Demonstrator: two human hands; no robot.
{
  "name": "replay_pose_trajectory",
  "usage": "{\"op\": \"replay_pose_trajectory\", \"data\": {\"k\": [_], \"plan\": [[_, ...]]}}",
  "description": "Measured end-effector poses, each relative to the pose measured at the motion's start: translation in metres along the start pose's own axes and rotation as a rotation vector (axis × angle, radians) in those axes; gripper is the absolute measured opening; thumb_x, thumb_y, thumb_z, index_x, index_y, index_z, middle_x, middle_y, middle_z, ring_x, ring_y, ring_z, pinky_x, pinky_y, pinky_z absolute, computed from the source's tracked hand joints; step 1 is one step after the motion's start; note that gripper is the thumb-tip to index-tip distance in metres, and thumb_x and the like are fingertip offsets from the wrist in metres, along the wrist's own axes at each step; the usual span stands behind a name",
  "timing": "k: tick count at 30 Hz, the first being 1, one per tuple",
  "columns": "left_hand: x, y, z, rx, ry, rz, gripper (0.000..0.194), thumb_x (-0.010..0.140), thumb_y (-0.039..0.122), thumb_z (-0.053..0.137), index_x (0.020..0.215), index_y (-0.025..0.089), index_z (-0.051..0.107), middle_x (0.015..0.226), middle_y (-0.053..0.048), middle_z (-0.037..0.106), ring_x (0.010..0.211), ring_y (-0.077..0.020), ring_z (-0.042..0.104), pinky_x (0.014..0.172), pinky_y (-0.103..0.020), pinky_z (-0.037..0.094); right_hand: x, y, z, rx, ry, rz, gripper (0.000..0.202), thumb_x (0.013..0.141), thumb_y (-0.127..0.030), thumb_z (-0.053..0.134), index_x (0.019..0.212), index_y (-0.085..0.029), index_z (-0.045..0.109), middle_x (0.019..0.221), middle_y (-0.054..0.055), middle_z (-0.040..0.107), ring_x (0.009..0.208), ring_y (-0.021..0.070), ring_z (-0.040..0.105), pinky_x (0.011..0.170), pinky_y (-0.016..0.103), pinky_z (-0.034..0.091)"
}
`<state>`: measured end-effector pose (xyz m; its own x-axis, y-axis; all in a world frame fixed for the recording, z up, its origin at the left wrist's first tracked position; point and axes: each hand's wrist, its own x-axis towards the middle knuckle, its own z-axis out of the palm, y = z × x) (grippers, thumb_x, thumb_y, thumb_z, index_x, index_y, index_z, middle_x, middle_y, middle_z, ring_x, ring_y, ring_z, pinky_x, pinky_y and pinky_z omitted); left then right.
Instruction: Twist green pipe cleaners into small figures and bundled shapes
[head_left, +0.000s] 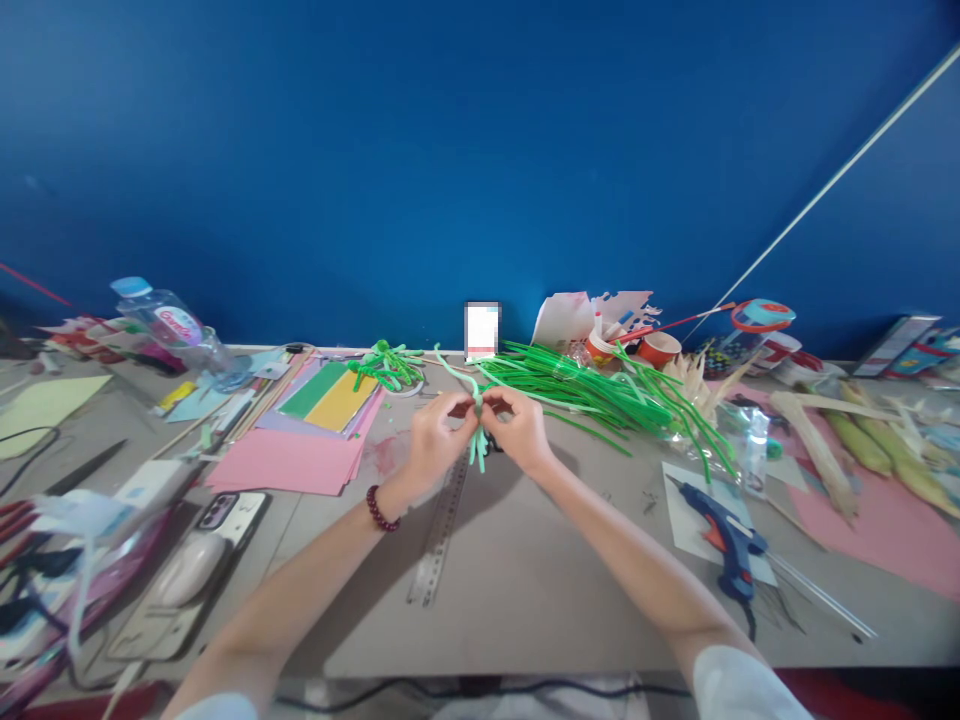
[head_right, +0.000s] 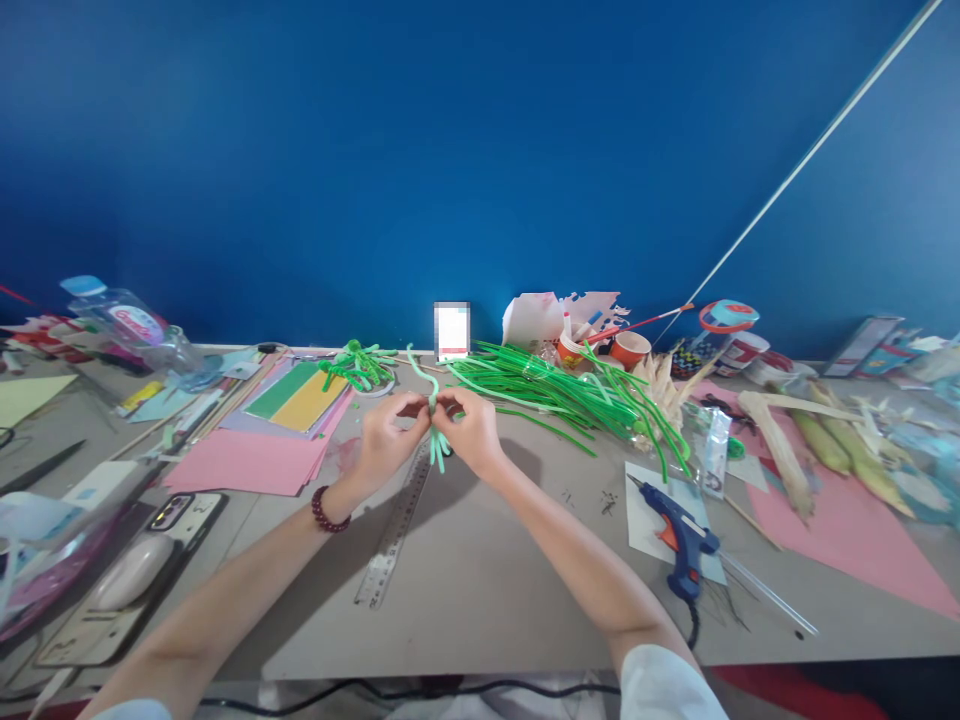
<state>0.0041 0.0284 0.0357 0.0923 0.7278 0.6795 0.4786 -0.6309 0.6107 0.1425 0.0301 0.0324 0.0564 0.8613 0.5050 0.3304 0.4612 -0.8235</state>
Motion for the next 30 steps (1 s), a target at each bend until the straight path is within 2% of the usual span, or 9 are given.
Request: {"op": "replay_pose_trajectory", "data": {"k": [8, 12, 16, 25, 30], "plan": [[0.0016, 0.0061, 0.0005, -0.170, -0.024, -0.143, 0.011, 0.079, 0.027, 0.060, 0.082, 0.017, 0.060, 0.076, -0.003, 0.067, 0.066, -0.0134, 0.066, 0.062, -0.023, 0.055, 0.0024, -0.0036, -0.0043, 0.065, -0.015, 0.105, 0.012, 0.072, -0.024, 0.058, 0.081, -0.018, 0.065, 0.074, 0.003, 0.068, 0.061, 0.0149, 0.062, 0.061, 0.026, 0.052], [0.0010, 0.0053, 0.0007, -0.187, -0.016, -0.153, 0.010, 0.079, 0.027, 0.060, 0.079, 0.017, 0.059, 0.074, -0.002, 0.065, 0.065, -0.0130, 0.065, 0.058, -0.022, 0.055, 0.0009, -0.0060, -0.0039, 0.058, -0.009, 0.103, 0.013, 0.072, -0.024, 0.058, 0.081, -0.018, 0.065, 0.075, 0.003, 0.068, 0.061, 0.0148, 0.062, 0.061, 0.026, 0.051], [0.0014, 0.0050, 0.0002, -0.176, -0.018, -0.137, 0.010, 0.079, 0.027, 0.060, 0.078, 0.017, 0.060, 0.074, -0.002, 0.065, 0.066, -0.0129, 0.064, 0.063, -0.024, 0.056, 0.0005, -0.0091, -0.0036, 0.045, -0.008, 0.102, 0.012, 0.072, -0.025, 0.057, 0.080, -0.018, 0.064, 0.074, 0.002, 0.068, 0.060, 0.0144, 0.062, 0.060, 0.026, 0.051], [0.0032, 0.0059, -0.0013, -0.231, -0.037, -0.208, 0.014, 0.078, 0.032, 0.061, 0.076, 0.018, 0.062, 0.073, -0.002, 0.067, 0.064, -0.0145, 0.065, 0.060, -0.025, 0.057, -0.0006, -0.0092, -0.0041, -0.023, 0.011, -0.023, 0.014, 0.077, -0.026, 0.055, 0.081, -0.019, 0.066, 0.078, 0.004, 0.069, 0.066, 0.0161, 0.063, 0.065, 0.028, 0.052], [0.0027, 0.0057, -0.0010, -0.202, -0.051, -0.197, 0.012, 0.077, 0.029, 0.061, 0.076, 0.017, 0.061, 0.072, -0.002, 0.066, 0.065, -0.0142, 0.064, 0.062, -0.026, 0.056, -0.0010, -0.0073, -0.0045, -0.070, -0.023, -0.063, 0.013, 0.076, -0.024, 0.053, 0.081, -0.019, 0.065, 0.078, 0.004, 0.068, 0.064, 0.0154, 0.062, 0.065, 0.028, 0.052]]}}
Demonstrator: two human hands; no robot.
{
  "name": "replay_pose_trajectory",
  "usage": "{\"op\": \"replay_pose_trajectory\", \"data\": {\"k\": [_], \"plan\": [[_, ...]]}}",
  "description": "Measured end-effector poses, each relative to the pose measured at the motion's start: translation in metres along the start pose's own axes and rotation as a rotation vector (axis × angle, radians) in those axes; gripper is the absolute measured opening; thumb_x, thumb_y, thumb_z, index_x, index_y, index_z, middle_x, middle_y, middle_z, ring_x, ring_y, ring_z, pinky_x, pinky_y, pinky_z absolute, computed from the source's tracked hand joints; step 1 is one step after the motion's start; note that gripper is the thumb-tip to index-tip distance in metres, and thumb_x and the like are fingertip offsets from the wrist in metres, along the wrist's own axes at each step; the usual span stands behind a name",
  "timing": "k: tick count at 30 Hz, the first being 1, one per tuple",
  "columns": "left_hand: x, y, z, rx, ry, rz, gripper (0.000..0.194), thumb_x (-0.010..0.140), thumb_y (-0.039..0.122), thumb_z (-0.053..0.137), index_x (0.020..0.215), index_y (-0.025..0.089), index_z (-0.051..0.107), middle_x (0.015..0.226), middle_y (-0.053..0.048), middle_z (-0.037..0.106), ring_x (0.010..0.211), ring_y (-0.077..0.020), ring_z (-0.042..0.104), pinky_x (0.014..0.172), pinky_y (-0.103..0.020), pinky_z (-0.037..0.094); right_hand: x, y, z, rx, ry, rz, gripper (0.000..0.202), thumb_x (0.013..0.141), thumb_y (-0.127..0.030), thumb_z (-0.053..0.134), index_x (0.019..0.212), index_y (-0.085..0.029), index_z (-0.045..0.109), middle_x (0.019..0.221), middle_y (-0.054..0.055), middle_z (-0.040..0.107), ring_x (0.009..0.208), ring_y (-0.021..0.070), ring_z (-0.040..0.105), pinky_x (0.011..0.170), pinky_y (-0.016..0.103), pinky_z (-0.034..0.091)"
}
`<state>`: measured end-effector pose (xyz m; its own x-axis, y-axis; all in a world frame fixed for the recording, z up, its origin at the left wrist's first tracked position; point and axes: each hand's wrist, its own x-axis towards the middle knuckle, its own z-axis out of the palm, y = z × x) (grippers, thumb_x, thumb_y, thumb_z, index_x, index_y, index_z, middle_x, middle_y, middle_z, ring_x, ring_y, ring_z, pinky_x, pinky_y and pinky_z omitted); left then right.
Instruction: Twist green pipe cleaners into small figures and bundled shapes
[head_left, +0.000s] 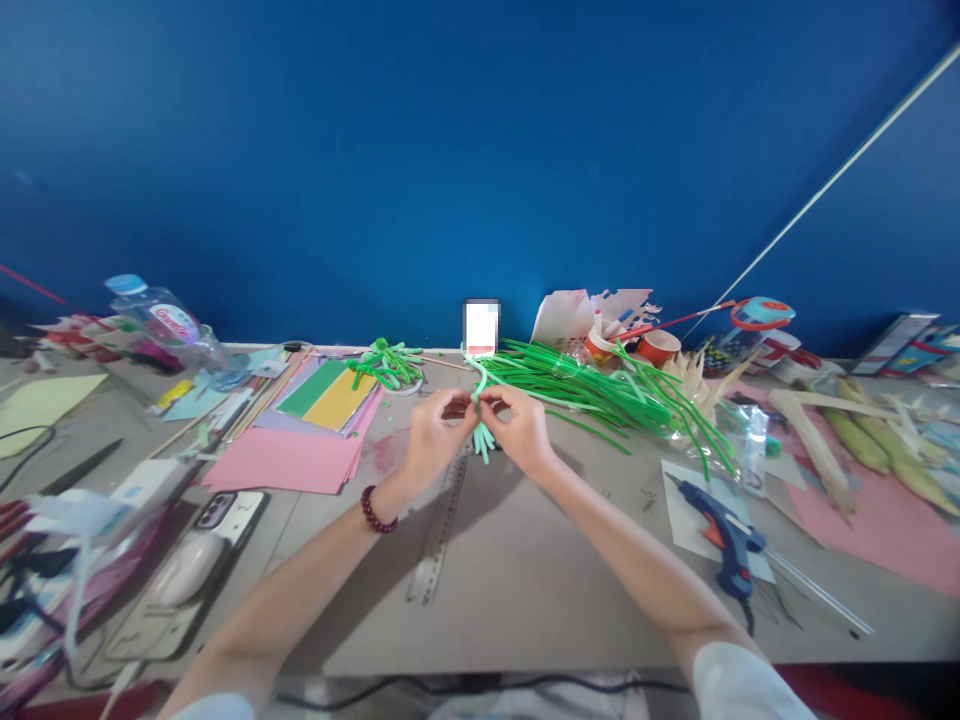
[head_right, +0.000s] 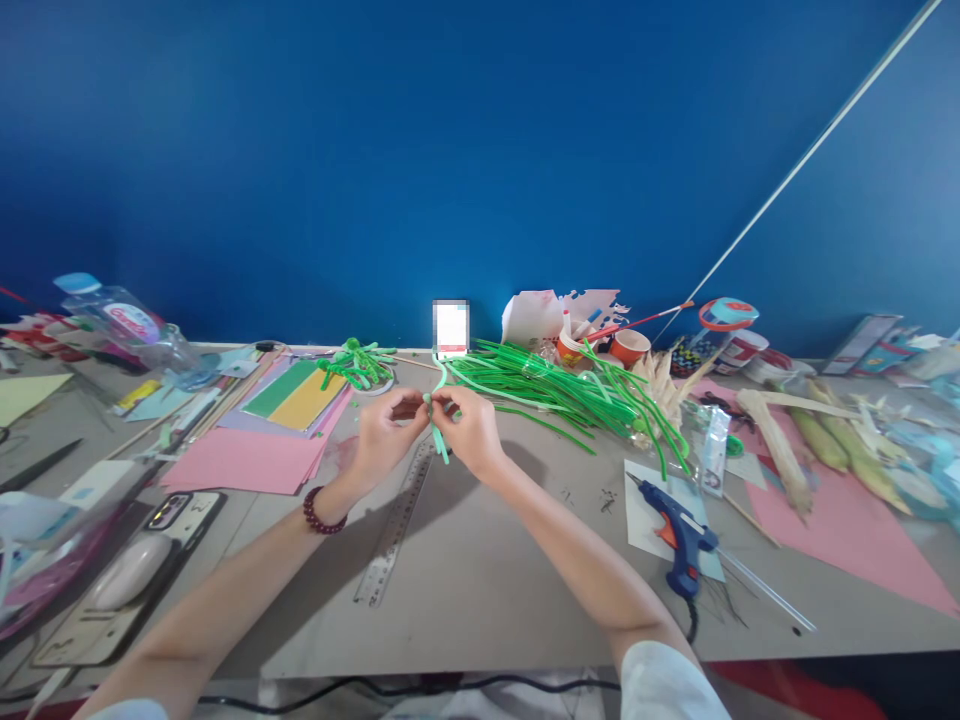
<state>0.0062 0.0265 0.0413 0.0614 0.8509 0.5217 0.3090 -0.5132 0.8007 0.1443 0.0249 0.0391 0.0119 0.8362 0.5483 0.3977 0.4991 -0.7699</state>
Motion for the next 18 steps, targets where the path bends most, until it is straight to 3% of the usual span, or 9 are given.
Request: {"op": "replay_pose_trajectory", "data": {"k": [18], "plan": [[0.0014, -0.0020, 0.0006, 0.075, -0.022, 0.026, 0.014, 0.078, 0.031, 0.060, 0.073, 0.018, 0.060, 0.069, -0.001, 0.065, 0.062, -0.0136, 0.063, 0.060, -0.025, 0.055, 0.0006, -0.0001, 0.0028, 0.050, 0.000, 0.071, 0.010, 0.072, -0.020, 0.053, 0.077, -0.019, 0.061, 0.073, 0.003, 0.066, 0.065, 0.0154, 0.062, 0.065, 0.027, 0.053]]}}
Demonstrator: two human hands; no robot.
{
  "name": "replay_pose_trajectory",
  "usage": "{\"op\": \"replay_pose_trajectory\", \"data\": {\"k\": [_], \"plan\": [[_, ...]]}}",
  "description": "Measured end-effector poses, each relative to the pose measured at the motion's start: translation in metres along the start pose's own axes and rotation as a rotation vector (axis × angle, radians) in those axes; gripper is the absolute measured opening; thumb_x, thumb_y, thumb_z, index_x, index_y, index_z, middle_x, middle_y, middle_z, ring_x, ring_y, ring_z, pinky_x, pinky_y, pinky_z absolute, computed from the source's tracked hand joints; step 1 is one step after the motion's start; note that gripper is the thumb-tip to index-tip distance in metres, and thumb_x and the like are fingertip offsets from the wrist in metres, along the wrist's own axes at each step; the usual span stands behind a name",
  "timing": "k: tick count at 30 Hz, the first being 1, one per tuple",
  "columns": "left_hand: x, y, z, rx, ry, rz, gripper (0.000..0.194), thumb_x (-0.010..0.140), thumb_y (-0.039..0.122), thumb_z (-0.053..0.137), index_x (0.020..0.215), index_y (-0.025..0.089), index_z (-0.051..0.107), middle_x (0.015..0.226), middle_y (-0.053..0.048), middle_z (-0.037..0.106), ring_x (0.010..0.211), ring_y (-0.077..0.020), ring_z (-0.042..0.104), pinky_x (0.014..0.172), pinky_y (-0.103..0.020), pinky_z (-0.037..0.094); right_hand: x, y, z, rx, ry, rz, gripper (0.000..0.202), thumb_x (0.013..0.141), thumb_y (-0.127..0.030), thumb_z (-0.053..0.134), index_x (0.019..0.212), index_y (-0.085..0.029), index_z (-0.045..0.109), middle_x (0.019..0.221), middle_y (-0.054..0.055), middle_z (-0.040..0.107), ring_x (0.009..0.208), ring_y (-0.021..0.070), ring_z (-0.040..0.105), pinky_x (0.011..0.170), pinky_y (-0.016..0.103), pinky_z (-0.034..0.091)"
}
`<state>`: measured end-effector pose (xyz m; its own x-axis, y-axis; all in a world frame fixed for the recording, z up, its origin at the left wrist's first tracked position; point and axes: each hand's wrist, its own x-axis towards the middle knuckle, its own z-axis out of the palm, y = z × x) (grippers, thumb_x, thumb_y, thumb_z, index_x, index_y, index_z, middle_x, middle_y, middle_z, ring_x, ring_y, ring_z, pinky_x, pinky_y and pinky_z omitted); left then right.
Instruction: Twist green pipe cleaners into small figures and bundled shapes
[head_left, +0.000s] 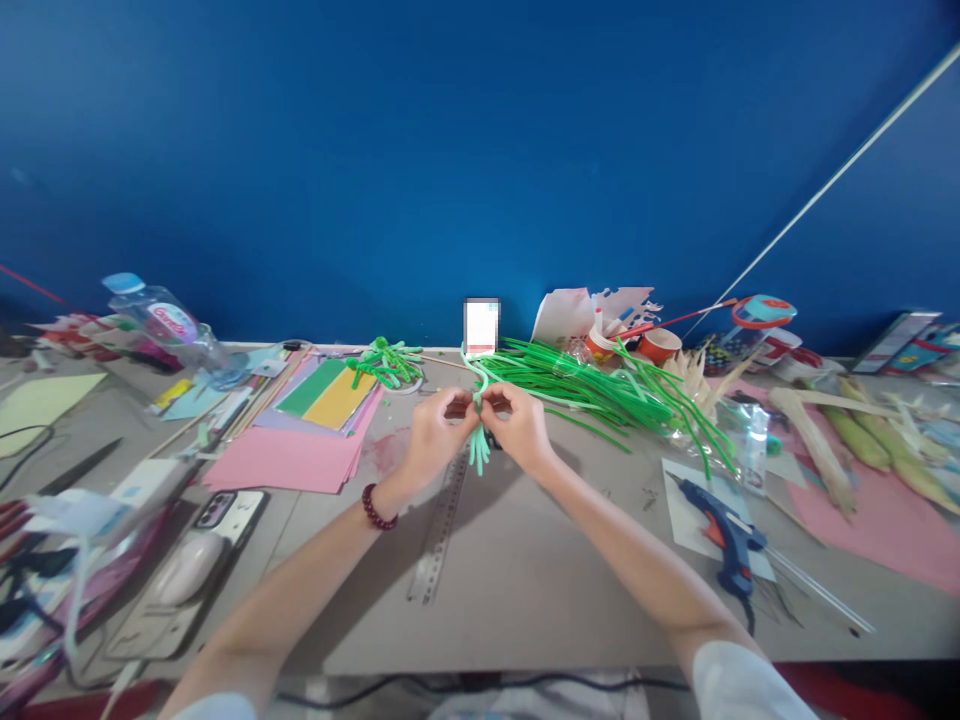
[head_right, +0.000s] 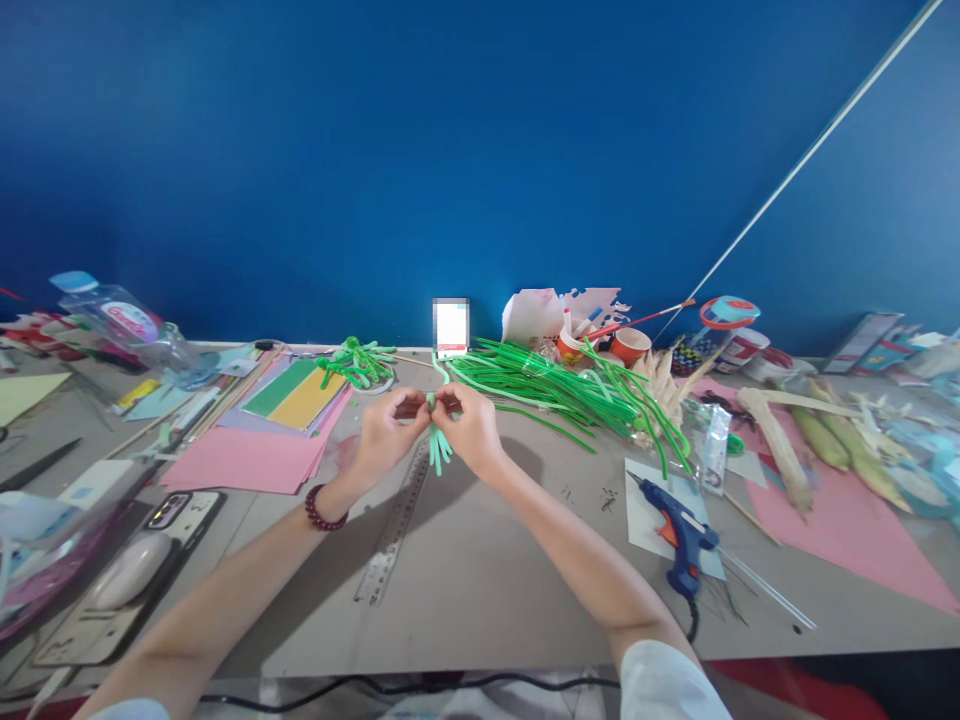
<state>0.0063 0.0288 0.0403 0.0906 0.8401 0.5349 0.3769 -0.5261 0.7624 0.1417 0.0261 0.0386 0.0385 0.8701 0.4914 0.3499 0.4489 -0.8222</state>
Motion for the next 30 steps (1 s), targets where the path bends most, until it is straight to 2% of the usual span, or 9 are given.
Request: {"op": "replay_pose_trajectory", "data": {"k": [7, 12, 18, 30], "plan": [[-0.0002, -0.0049, 0.0008, -0.081, -0.013, 0.001, 0.020, 0.081, 0.035, 0.059, 0.083, 0.017, 0.066, 0.078, -0.005, 0.070, 0.069, -0.0156, 0.066, 0.063, -0.026, 0.056, 0.0018, 0.0010, -0.0024, 0.026, 0.020, 0.023, 0.012, 0.074, -0.023, 0.055, 0.081, -0.019, 0.064, 0.076, 0.004, 0.069, 0.065, 0.0165, 0.065, 0.066, 0.028, 0.055], [-0.0012, -0.0054, -0.0015, -0.059, -0.043, 0.030, 0.020, 0.084, 0.034, 0.056, 0.087, 0.017, 0.067, 0.082, -0.005, 0.070, 0.072, -0.0159, 0.066, 0.062, -0.025, 0.055, 0.0019, 0.0016, -0.0039, -0.025, 0.025, -0.023, 0.015, 0.074, -0.021, 0.055, 0.082, -0.019, 0.067, 0.078, 0.004, 0.070, 0.068, 0.0173, 0.066, 0.067, 0.029, 0.055], [-0.0043, -0.0061, 0.0017, -0.050, -0.051, -0.001, 0.021, 0.083, 0.036, 0.056, 0.086, 0.017, 0.066, 0.080, -0.006, 0.070, 0.070, -0.0159, 0.066, 0.063, -0.026, 0.056, -0.0005, 0.0020, 0.0003, -0.097, 0.022, -0.043, 0.017, 0.072, -0.018, 0.051, 0.081, -0.019, 0.065, 0.078, 0.004, 0.067, 0.069, 0.0166, 0.063, 0.064, 0.027, 0.055], [-0.0037, -0.0022, 0.0037, -0.066, -0.042, -0.036, 0.017, 0.081, 0.033, 0.059, 0.079, 0.017, 0.064, 0.075, -0.005, 0.069, 0.068, -0.0161, 0.067, 0.062, -0.025, 0.055, -0.0008, 0.0015, 0.0005, -0.086, 0.015, -0.006, 0.016, 0.068, -0.015, 0.048, 0.078, -0.019, 0.061, 0.076, 0.004, 0.062, 0.069, 0.0158, 0.059, 0.058, 0.024, 0.051]]}}
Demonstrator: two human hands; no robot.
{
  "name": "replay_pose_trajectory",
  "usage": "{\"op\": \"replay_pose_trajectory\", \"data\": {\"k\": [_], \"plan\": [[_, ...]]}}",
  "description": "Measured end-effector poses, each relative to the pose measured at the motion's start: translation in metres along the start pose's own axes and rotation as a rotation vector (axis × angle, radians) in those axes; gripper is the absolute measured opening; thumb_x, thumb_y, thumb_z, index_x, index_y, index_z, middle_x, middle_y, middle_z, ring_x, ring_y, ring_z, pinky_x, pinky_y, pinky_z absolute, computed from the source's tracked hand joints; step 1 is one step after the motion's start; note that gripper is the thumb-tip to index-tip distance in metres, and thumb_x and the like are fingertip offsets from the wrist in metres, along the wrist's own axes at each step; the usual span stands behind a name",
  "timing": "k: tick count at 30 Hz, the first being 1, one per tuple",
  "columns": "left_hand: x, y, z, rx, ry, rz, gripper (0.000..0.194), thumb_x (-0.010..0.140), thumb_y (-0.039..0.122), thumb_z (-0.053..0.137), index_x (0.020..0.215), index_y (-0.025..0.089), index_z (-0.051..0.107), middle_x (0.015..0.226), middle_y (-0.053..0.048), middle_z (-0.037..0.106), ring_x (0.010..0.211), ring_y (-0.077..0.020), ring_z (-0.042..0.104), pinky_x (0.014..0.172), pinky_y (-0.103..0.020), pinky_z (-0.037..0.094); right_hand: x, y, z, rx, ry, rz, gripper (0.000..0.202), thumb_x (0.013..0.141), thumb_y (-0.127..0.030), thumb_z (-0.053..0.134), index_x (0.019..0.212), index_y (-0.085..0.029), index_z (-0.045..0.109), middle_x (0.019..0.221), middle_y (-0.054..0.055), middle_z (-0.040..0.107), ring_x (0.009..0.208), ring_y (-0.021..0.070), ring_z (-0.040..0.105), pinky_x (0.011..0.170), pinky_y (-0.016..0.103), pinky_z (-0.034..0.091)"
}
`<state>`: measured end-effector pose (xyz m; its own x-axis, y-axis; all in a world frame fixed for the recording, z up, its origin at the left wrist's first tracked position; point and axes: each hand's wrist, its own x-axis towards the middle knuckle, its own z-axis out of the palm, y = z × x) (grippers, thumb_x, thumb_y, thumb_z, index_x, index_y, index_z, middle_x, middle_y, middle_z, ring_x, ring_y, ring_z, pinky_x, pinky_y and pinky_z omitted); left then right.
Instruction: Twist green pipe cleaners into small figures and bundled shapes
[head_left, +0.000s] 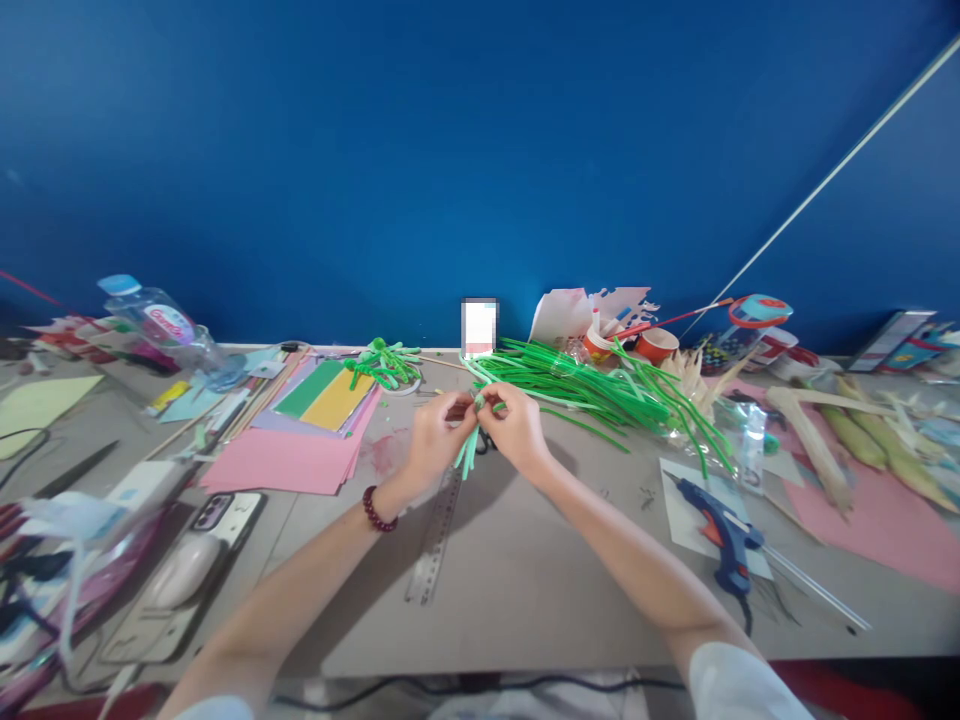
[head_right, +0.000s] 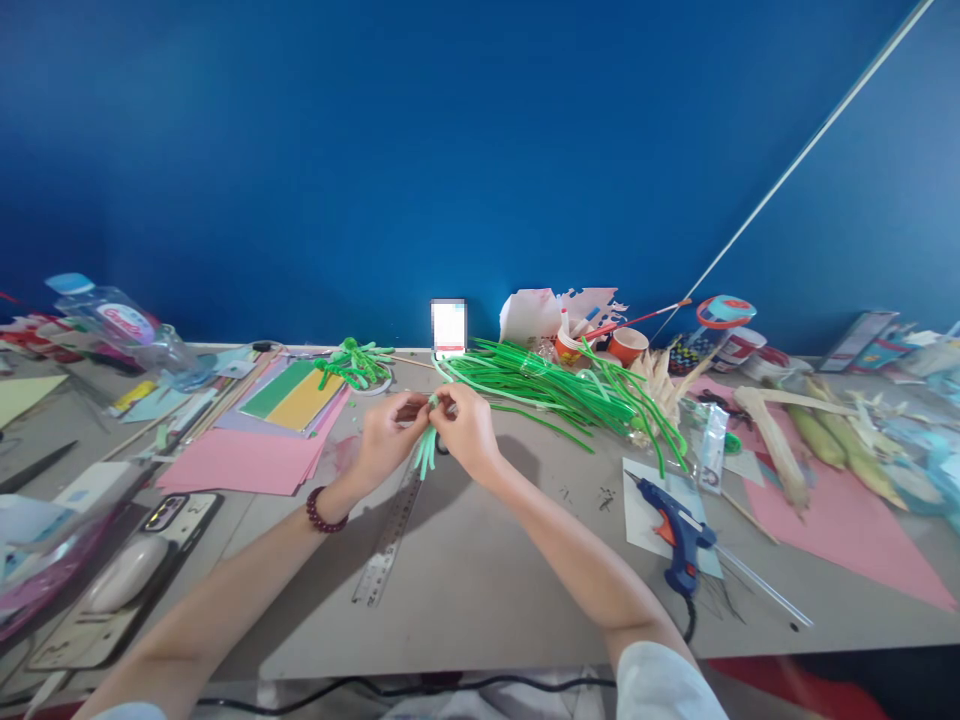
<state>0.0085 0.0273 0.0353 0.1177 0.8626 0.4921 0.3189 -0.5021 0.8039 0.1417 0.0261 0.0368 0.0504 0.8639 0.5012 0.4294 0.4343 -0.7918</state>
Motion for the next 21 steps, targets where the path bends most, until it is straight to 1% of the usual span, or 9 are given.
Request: {"op": "replay_pose_trajectory", "data": {"k": [2, 4, 8, 11, 15, 18, 21], "plan": [[0.001, -0.001, 0.000, -0.015, -0.004, -0.004, 0.017, 0.081, 0.034, 0.059, 0.080, 0.018, 0.063, 0.076, -0.004, 0.069, 0.068, -0.0162, 0.067, 0.062, -0.025, 0.055, 0.001, 0.000, -0.001, 0.027, -0.010, 0.008, 0.016, 0.070, -0.016, 0.049, 0.079, -0.019, 0.062, 0.077, 0.004, 0.063, 0.069, 0.0158, 0.060, 0.060, 0.024, 0.052], [0.002, -0.002, -0.001, -0.037, 0.019, -0.008, 0.017, 0.082, 0.035, 0.058, 0.083, 0.018, 0.062, 0.079, -0.004, 0.068, 0.068, -0.0158, 0.067, 0.061, -0.025, 0.055, 0.002, 0.000, -0.001, 0.090, -0.029, 0.037, 0.015, 0.072, -0.019, 0.051, 0.081, -0.019, 0.063, 0.078, 0.004, 0.065, 0.069, 0.0159, 0.062, 0.063, 0.025, 0.053], [0.005, -0.002, -0.005, -0.021, 0.086, 0.012, 0.018, 0.082, 0.035, 0.057, 0.084, 0.018, 0.060, 0.081, -0.004, 0.067, 0.069, -0.0150, 0.067, 0.061, -0.024, 0.055, 0.006, 0.001, -0.003, 0.244, -0.040, 0.147, 0.014, 0.072, -0.025, 0.057, 0.082, -0.018, 0.064, 0.074, 0.004, 0.067, 0.066, 0.0165, 0.064, 0.063, 0.027, 0.054], [0.006, -0.001, -0.007, 0.022, 0.078, 0.064, 0.016, 0.082, 0.033, 0.057, 0.082, 0.018, 0.062, 0.079, -0.003, 0.067, 0.071, -0.0147, 0.066, 0.065, -0.025, 0.055, 0.008, 0.003, -0.004, 0.326, -0.057, 0.237, 0.014, 0.069, -0.029, 0.062, 0.078, -0.018, 0.063, 0.069, 0.003, 0.066, 0.060, 0.0166, 0.064, 0.062, 0.029, 0.055], [0.006, 0.001, -0.007, 0.006, 0.037, 0.101, 0.016, 0.082, 0.031, 0.058, 0.083, 0.017, 0.064, 0.080, -0.005, 0.067, 0.072, -0.0146, 0.065, 0.067, -0.026, 0.055, 0.010, 0.006, -0.004, 0.373, -0.078, 0.332, 0.017, 0.067, -0.032, 0.064, 0.074, -0.016, 0.063, 0.066, 0.002, 0.065, 0.058, 0.0159, 0.064, 0.060, 0.029, 0.055], [0.006, 0.001, -0.007, 0.007, 0.017, 0.128, 0.015, 0.081, 0.031, 0.060, 0.083, 0.017, 0.064, 0.082, -0.005, 0.067, 0.074, -0.0152, 0.065, 0.068, -0.027, 0.055, 0.010, 0.010, -0.004, 0.375, -0.090, 0.341, 0.019, 0.068, -0.034, 0.064, 0.074, -0.016, 0.062, 0.067, 0.002, 0.064, 0.058, 0.0149, 0.062, 0.059, 0.028, 0.054], [0.008, -0.002, -0.008, 0.072, 0.030, 0.168, 0.015, 0.082, 0.031, 0.059, 0.081, 0.017, 0.065, 0.082, -0.005, 0.068, 0.075, -0.0156, 0.064, 0.068, -0.027, 0.053, 0.010, 0.014, -0.003, 0.340, -0.099, 0.317, 0.019, 0.069, -0.035, 0.063, 0.074, -0.017, 0.062, 0.069, 0.002, 0.063, 0.059, 0.0146, 0.061, 0.060, 0.028, 0.053]]}}
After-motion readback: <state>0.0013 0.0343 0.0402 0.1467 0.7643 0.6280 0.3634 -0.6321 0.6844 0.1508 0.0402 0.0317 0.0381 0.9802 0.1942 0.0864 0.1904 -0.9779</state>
